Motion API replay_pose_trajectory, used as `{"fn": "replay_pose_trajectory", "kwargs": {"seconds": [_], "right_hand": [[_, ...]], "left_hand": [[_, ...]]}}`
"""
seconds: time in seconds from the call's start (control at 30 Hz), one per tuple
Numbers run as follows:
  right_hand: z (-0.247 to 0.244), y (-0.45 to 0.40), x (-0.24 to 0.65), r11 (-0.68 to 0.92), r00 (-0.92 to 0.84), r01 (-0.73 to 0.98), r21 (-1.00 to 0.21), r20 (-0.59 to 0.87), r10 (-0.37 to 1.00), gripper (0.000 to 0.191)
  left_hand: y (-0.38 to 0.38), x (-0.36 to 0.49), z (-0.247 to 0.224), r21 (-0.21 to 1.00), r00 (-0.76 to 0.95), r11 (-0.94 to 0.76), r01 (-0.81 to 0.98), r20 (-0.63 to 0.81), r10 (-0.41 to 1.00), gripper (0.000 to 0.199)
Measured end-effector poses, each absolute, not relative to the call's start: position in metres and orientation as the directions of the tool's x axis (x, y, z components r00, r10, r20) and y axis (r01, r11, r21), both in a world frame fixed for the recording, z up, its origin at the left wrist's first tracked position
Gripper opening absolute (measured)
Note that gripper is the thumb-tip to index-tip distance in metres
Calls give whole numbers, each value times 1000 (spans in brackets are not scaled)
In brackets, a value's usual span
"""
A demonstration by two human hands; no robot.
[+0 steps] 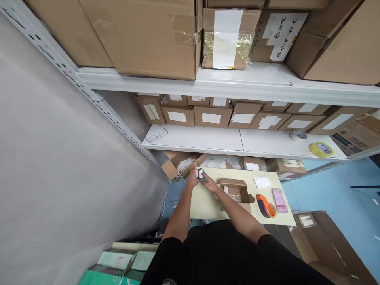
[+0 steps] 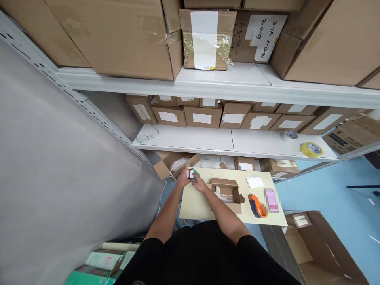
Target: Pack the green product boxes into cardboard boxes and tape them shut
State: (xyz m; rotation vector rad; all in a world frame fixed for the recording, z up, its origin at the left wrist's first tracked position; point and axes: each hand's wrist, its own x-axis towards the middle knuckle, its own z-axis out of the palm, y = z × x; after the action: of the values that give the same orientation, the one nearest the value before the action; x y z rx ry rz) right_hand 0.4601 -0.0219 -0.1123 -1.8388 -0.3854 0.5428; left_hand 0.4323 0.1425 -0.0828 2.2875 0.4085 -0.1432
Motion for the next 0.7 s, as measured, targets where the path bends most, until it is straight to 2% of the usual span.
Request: {"fn": "replay_pose_trajectory", "kwargs": {"seconds": [0.17,0.27,0.33,0.5,0.63,0.7], "right_hand": [[-105,-25,458,-225,826,-115,-968,-219,519,59],[-92,-43,465,-133,821,-196,-972,-237,520,54],[-82,-59,469,-113,863,-215,-970,-242,443,50],[-62,-98,468,-172,950,-233,-957,-262,169,58],[-53,-129,459,-140,925,-309,-940,-332,183,59],[-50,-152,455,-141,947,-251,-958,-273,168,58]], "left_hand": [[149,437,-71,590,954,-761,271,-269,131,62],[149,433,-56,557,961,-796,239,-254,111,58],[152,427,-39,566,971,-800,201,-221,87,60],[159,414,14,693,999,-721,8,-34,-22,68],[147,413,28,852,994,-517,-85,33,-109,74],[126,415,16,918,993,-393,-53,6,-118,81]]}}
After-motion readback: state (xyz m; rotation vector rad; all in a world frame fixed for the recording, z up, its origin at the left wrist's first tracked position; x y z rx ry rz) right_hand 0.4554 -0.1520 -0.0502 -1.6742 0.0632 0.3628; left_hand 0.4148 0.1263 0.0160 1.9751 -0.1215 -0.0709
